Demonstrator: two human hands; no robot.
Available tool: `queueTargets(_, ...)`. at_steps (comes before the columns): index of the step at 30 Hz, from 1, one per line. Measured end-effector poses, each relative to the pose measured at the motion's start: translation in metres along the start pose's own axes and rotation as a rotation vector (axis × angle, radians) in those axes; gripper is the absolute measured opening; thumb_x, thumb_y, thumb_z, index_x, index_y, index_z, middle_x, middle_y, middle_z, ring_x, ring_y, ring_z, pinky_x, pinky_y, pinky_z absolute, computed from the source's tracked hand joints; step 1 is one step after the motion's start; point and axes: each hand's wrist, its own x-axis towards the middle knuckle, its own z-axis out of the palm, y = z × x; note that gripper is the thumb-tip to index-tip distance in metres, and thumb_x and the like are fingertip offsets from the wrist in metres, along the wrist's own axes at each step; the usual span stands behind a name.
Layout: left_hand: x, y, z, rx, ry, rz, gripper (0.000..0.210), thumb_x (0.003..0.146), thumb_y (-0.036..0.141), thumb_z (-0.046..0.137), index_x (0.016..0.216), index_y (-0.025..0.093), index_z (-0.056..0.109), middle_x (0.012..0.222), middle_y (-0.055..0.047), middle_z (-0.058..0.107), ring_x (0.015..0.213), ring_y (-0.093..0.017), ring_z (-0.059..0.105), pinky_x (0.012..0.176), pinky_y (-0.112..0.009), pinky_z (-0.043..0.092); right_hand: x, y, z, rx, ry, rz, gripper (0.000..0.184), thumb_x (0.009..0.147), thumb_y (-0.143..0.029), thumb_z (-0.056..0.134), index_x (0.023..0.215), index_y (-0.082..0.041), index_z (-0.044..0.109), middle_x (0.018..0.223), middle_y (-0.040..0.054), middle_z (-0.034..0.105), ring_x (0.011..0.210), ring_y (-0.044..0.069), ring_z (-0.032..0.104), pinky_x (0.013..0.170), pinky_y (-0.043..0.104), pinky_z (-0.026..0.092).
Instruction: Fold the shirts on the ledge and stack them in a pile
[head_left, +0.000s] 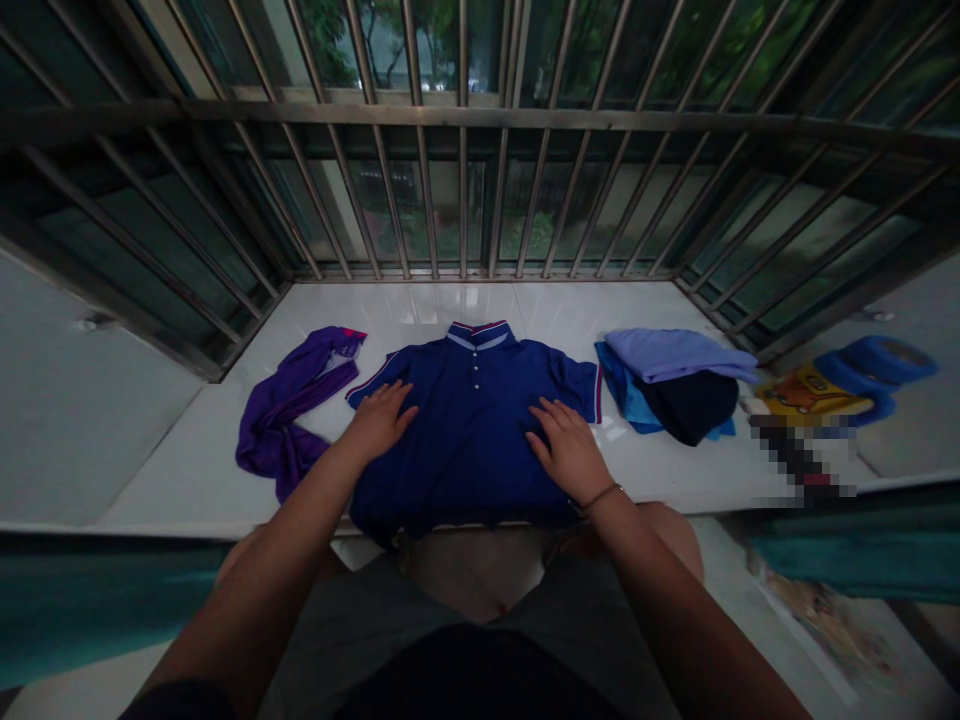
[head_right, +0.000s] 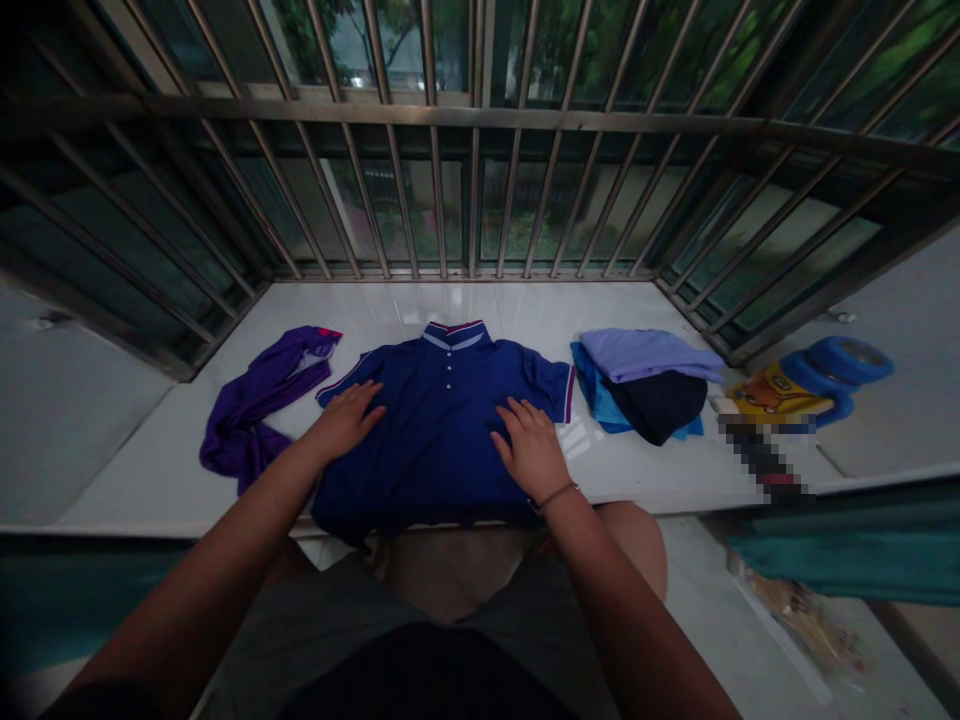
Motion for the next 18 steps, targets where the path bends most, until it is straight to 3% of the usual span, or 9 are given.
queueTargets(2,0.021,-0.021,-0.001,0.051,-0.020,-0.180,0.068,0.116,0.050,0.043,0.175,0.018,0.050,0.186,-0.017,0.042,0.172,-0.042,0.040,0.138,-0.072,0.032,0.010,0.000,0.014,-0.019,-0.069,0.045,0.061,0.115,-0.043,0.058,0.172,-0.021,0.057,0.182,0.0142,0.049,0.168,0.039,0.045,0.137,0.063,0.036)
queueTargets(5,0.019,-0.059,-0.001,0.073,0.082,-0.393,0.072,0.116,0.050,0.035,0.176,0.013,0.048,0.187,-0.021,0.038,0.173,-0.041,0.038,0.140,-0.072,0.027,0.005,-0.002,0.035,-0.030,-0.138,0.119,0.064,0.117,-0.045,0.055,0.177,-0.023,0.052,0.186,0.0124,0.042,0.173,0.038,0.039,0.140,0.064,0.030)
queueTargets(8,-0.006,-0.097,-0.003,0.074,0.207,-0.419,0.075,0.114,0.051,0.032,0.170,0.005,0.052,0.179,-0.027,0.050,0.167,-0.040,0.047,0.139,-0.065,0.033,-0.005,-0.006,0.044,-0.028,-0.121,0.137,0.063,0.118,-0.047,0.050,0.177,-0.025,0.051,0.187,0.0112,0.040,0.174,0.037,0.036,0.142,0.063,0.027)
queueTargets(12,-0.037,-0.143,-0.012,0.147,0.341,-0.413,0.067,0.110,0.054,0.039,0.153,0.011,0.067,0.158,-0.025,0.069,0.152,-0.040,0.061,0.132,-0.056,0.045,-0.012,-0.015,0.043,-0.023,-0.134,0.140,0.064,0.118,-0.048,0.050,0.178,-0.027,0.049,0.188,0.0087,0.037,0.176,0.036,0.034,0.142,0.063,0.025)
queueTargets(15,-0.049,-0.184,-0.027,0.205,0.341,-0.551,0.056,0.106,0.052,0.047,0.143,0.016,0.069,0.150,-0.021,0.073,0.149,-0.039,0.062,0.130,-0.056,0.047,-0.017,-0.023,0.042,-0.032,-0.146,0.155,0.065,0.118,-0.047,0.050,0.180,-0.027,0.047,0.189,0.0076,0.034,0.176,0.036,0.032,0.142,0.064,0.024)
queueTargets(18,-0.044,-0.221,-0.049,0.235,0.370,-0.644,0.046,0.102,0.048,0.056,0.136,0.020,0.068,0.131,-0.015,0.082,0.135,-0.038,0.070,0.121,-0.057,0.056,-0.023,-0.028,0.043,-0.042,-0.134,0.165,0.066,0.117,-0.047,0.051,0.180,-0.027,0.047,0.190,0.0085,0.033,0.176,0.037,0.031,0.142,0.066,0.024)
